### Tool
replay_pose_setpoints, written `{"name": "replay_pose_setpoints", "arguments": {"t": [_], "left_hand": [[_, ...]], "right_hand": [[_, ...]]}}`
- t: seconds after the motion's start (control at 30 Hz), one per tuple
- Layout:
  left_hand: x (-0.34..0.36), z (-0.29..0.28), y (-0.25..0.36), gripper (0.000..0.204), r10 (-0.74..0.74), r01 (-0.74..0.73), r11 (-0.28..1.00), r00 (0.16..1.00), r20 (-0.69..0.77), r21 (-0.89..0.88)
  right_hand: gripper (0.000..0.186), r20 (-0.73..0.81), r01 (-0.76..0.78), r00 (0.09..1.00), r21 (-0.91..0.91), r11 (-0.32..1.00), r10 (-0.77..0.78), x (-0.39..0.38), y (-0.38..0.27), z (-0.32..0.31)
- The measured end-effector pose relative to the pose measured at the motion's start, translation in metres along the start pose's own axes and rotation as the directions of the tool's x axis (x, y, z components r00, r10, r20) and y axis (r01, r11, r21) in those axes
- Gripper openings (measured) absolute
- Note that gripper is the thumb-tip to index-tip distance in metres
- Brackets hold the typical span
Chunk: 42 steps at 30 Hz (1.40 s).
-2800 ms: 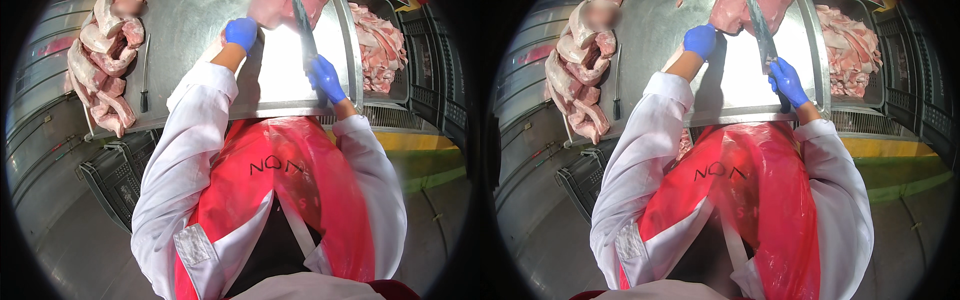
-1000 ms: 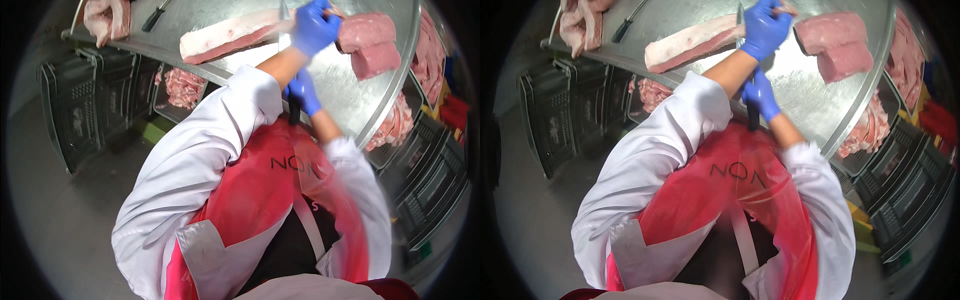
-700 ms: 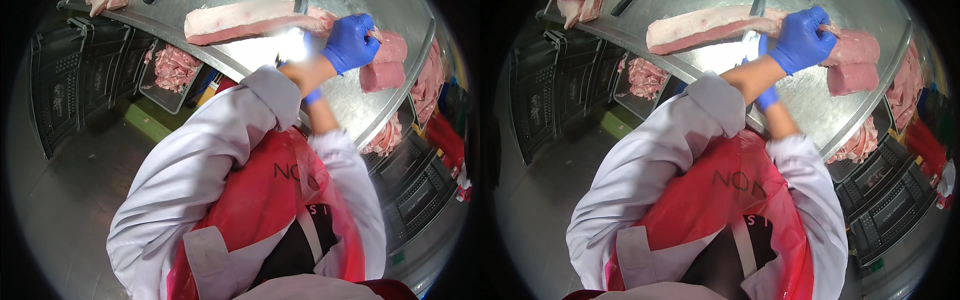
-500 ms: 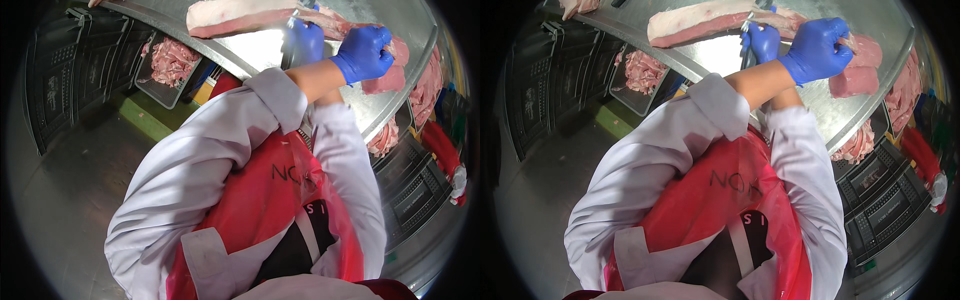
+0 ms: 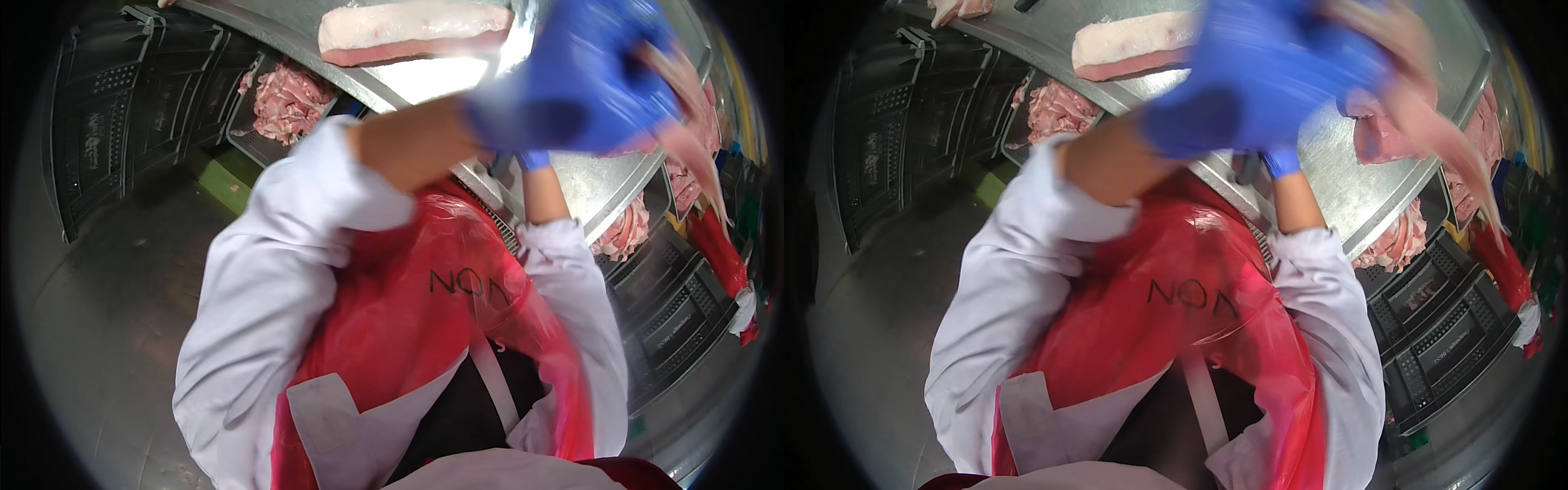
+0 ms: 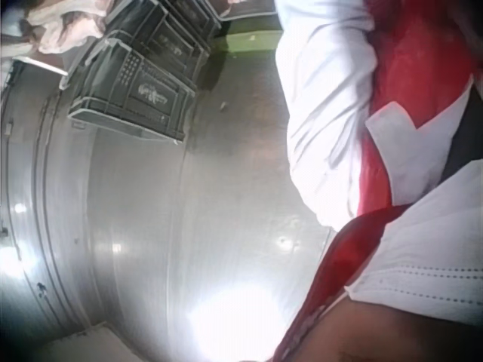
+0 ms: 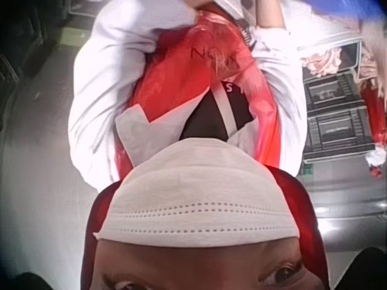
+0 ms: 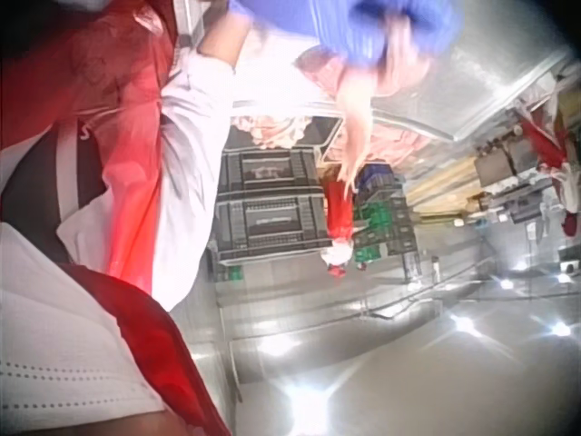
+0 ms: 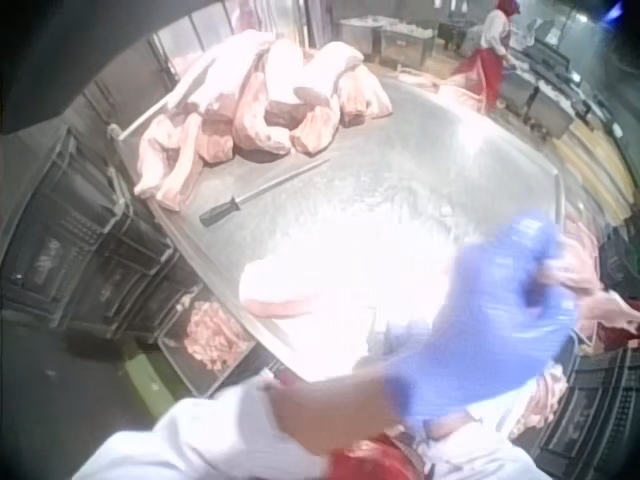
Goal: The person uses a knife to trim fat and cut large pieces of raw meat into smaller portions on a stainless steel table. The trimmed fat is discarded into a bin, while the cut meat pieces are placed into a metal tray.
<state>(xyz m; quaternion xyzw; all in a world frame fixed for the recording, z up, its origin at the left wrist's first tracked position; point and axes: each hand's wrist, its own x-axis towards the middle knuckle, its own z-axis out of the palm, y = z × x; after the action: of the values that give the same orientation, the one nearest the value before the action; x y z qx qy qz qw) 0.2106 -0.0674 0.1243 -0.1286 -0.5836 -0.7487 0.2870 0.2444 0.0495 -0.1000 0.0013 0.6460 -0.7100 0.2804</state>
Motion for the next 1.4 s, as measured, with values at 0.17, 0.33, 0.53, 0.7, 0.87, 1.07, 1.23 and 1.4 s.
{"name": "replay_pose_setpoints", "arguments": {"t": [0.17,0.33,0.53,0.7,0.87,1.07,1.23,1.4], "left_hand": [[-0.02,-0.215,0.09,0.017,-0.343,0.366,0.928,0.913,-0.22,0.072],[-0.108,-0.427,0.08,0.01,-0.356,0.524,0.615,0.851,-0.386,0.589],[-0.135,-0.523,0.007,0.054,-0.66,0.163,-0.55,0.516,-0.546,0.819],[-0.05,-0.291,-0.096,0.046,-0.55,-0.093,0.259,0.804,0.226,0.961],[-0.004,-0.038,-0.196,0.038,-0.558,-0.276,0.483,0.635,0.535,0.831],[0.027,0.018,-0.252,0.034,-0.897,-0.362,0.349,0.137,0.42,0.864],[0.022,-0.02,-0.26,0.03,-0.792,-0.181,0.467,0.35,0.5,0.866],[0.014,-0.021,-0.247,0.025,-0.792,0.035,0.495,0.428,0.434,0.868]], "right_hand": [[0.065,-0.302,-0.014,0.953,-0.099,0.995,-0.017,-0.064,-0.008,-0.035],[0.067,-0.427,0.018,0.903,-0.065,0.998,-0.044,-0.06,-0.004,-0.055],[0.065,-0.546,0.101,0.827,-0.085,0.991,-0.131,-0.049,-0.015,-0.072],[0.065,-0.604,0.153,0.784,-0.033,0.988,-0.142,-0.06,0.001,-0.077],[0.066,-0.584,0.126,0.806,0.006,0.992,-0.099,-0.063,0.005,-0.08],[0.069,-0.576,0.055,0.806,-0.161,0.986,-0.139,-0.076,0.001,-0.1],[0.073,-0.479,0.098,0.87,-0.058,0.994,-0.113,-0.059,0.002,-0.106],[0.08,-0.369,0.113,0.922,-0.044,0.993,-0.121,0.027,-0.018,-0.124]]}}
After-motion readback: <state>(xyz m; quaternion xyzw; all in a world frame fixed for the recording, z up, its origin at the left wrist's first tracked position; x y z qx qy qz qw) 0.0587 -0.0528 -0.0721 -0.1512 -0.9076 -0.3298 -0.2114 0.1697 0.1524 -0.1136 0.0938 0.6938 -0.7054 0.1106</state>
